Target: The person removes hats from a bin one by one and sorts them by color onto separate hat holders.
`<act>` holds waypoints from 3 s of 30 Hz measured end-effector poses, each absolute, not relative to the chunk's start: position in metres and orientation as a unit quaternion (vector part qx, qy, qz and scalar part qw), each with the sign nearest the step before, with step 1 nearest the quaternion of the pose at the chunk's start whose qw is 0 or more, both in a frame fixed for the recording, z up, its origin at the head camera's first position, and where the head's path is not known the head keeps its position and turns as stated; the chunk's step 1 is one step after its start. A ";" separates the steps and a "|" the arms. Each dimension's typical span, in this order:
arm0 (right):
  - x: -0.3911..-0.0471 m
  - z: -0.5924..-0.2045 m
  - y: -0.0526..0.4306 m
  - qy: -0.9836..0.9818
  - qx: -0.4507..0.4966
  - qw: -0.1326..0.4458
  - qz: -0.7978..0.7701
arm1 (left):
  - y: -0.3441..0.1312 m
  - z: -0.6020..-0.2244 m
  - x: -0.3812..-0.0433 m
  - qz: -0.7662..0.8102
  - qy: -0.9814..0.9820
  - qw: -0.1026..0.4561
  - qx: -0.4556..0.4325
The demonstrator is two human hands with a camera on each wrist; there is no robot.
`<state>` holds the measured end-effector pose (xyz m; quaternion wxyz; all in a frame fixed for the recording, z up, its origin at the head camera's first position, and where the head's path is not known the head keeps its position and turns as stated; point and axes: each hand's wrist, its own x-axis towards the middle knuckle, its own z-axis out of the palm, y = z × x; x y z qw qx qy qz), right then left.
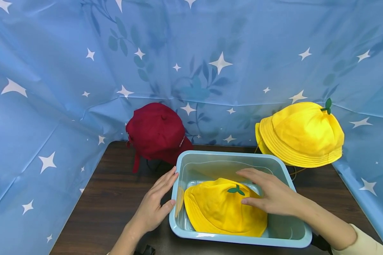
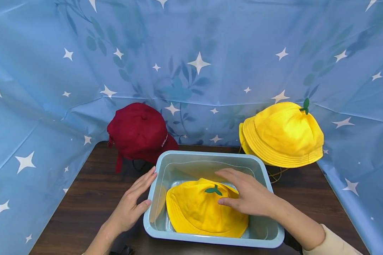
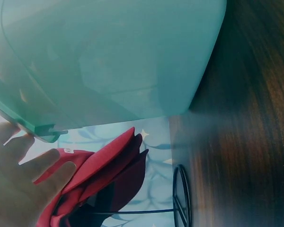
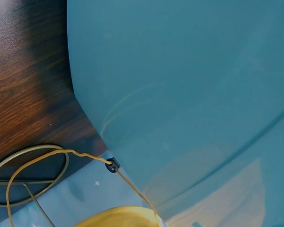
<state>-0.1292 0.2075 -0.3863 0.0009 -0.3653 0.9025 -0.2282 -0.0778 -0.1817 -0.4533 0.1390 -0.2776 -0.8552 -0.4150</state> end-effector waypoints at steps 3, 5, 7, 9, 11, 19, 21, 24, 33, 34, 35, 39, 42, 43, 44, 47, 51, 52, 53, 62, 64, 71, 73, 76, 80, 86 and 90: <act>-0.132 -0.388 0.206 0.895 -0.379 0.007 -0.234 | -0.182 -0.453 -0.078 -0.414 -0.855 0.140 -0.279; -0.133 -0.390 0.206 0.890 -0.388 0.009 -0.239 | -0.182 -0.453 -0.078 -0.414 -0.854 0.141 -0.281; -0.134 -0.391 0.206 0.886 -0.394 0.012 -0.243 | -0.181 -0.453 -0.079 -0.414 -0.854 0.141 -0.282; -0.135 -0.392 0.206 0.884 -0.398 0.014 -0.246 | -0.181 -0.453 -0.079 -0.415 -0.853 0.142 -0.282; -0.135 -0.392 0.206 0.882 -0.399 0.018 -0.251 | -0.181 -0.453 -0.079 -0.415 -0.853 0.141 -0.282; -0.137 -0.393 0.205 0.874 -0.401 0.029 -0.272 | -0.181 -0.453 -0.079 -0.418 -0.853 0.140 -0.281; -0.138 -0.394 0.204 0.872 -0.404 0.028 -0.275 | -0.181 -0.453 -0.079 -0.417 -0.853 0.140 -0.280; -0.138 -0.394 0.205 0.868 -0.408 0.026 -0.282 | -0.182 -0.453 -0.079 -0.417 -0.853 0.140 -0.281; -0.137 -0.392 0.204 0.856 -0.429 -0.002 -0.289 | -0.182 -0.453 -0.079 -0.418 -0.852 0.142 -0.283; -0.136 -0.392 0.204 0.855 -0.430 -0.005 -0.289 | -0.182 -0.453 -0.079 -0.417 -0.852 0.142 -0.283; -0.136 -0.391 0.204 0.855 -0.431 -0.008 -0.288 | -0.182 -0.453 -0.079 -0.417 -0.852 0.142 -0.283; -0.134 -0.389 0.203 0.855 -0.433 -0.020 -0.284 | -0.183 -0.453 -0.079 -0.416 -0.853 0.142 -0.282; -0.133 -0.385 0.202 0.854 -0.439 -0.036 -0.279 | -0.183 -0.453 -0.078 -0.414 -0.854 0.143 -0.281; -0.132 -0.384 0.202 0.853 -0.440 -0.040 -0.276 | -0.183 -0.453 -0.078 -0.415 -0.853 0.143 -0.281; -0.132 -0.382 0.201 0.853 -0.441 -0.046 -0.275 | -0.183 -0.453 -0.078 -0.415 -0.853 0.143 -0.282; -0.130 -0.376 0.202 0.854 -0.439 -0.052 -0.273 | -0.183 -0.453 -0.079 -0.416 -0.852 0.144 -0.284; -0.129 -0.367 0.203 0.856 -0.432 -0.053 -0.278 | -0.183 -0.453 -0.079 -0.417 -0.851 0.145 -0.285; -0.129 -0.366 0.204 0.856 -0.431 -0.053 -0.280 | -0.183 -0.453 -0.079 -0.417 -0.851 0.144 -0.285; -0.129 -0.364 0.205 0.855 -0.431 -0.053 -0.283 | -0.183 -0.453 -0.079 -0.417 -0.851 0.144 -0.285; -0.127 -0.351 0.210 0.851 -0.432 -0.071 -0.290 | -0.183 -0.453 -0.077 -0.417 -0.853 0.140 -0.281; -0.127 -0.349 0.210 0.849 -0.434 -0.074 -0.290 | -0.183 -0.453 -0.077 -0.417 -0.853 0.139 -0.280; -0.126 -0.343 0.212 0.845 -0.441 -0.084 -0.291 | -0.183 -0.454 -0.077 -0.417 -0.854 0.139 -0.280; -0.125 -0.341 0.212 0.844 -0.442 -0.089 -0.291 | -0.182 -0.454 -0.078 -0.416 -0.854 0.139 -0.281; -0.125 -0.337 0.213 0.841 -0.445 -0.098 -0.290 | -0.182 -0.453 -0.078 -0.417 -0.853 0.140 -0.280; -0.125 -0.332 0.215 0.839 -0.447 -0.111 -0.290 | -0.182 -0.453 -0.078 -0.418 -0.853 0.140 -0.281; -0.124 -0.324 0.219 0.834 -0.446 -0.132 -0.298 | -0.182 -0.453 -0.078 -0.420 -0.852 0.138 -0.280; -0.124 -0.320 0.221 0.824 -0.452 -0.141 -0.311 | -0.183 -0.453 -0.078 -0.420 -0.852 0.136 -0.280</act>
